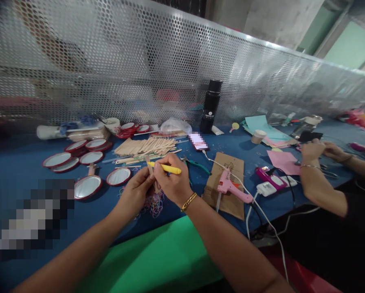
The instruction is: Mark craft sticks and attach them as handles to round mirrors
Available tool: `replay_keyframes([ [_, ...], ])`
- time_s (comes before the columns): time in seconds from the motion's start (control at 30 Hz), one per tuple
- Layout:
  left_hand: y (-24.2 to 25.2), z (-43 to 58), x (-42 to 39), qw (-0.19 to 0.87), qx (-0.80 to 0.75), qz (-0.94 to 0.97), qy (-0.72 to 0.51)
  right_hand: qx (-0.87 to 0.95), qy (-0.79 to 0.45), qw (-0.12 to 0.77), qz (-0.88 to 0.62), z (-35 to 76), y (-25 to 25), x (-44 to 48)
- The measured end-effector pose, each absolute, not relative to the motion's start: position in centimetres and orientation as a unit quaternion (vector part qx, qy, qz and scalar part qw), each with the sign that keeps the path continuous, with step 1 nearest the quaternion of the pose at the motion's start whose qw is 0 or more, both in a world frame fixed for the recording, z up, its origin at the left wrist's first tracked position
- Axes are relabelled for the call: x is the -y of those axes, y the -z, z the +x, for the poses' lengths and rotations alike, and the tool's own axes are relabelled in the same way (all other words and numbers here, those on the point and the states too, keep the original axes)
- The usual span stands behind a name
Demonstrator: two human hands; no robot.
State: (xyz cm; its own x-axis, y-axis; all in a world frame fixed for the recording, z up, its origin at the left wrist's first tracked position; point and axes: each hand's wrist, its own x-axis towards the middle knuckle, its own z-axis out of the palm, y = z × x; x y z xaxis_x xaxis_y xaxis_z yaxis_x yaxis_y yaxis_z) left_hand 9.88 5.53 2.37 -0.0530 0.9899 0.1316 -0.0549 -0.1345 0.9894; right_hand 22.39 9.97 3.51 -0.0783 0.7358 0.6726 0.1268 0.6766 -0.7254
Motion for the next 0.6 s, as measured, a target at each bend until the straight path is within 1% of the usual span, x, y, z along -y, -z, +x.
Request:
replay_keyframes([
  [0.2,-2.62,9.88,-5.53,0.463,-0.47,0.508,-0.553,0.68,-0.233,0.615,-0.326,22.46,-3.54,-10.08],
  [0.4,-2.71,9.97,-5.42,0.465,-0.473,0.506,-0.551,0.691,-0.253,0.596,-0.321,22.35,-3.51,-9.93],
  [0.6,-2.87,9.96,-5.32,0.468,-0.471,0.499,-0.557,0.682,-0.241,0.611,-0.323,22.48,-3.56,-10.02],
])
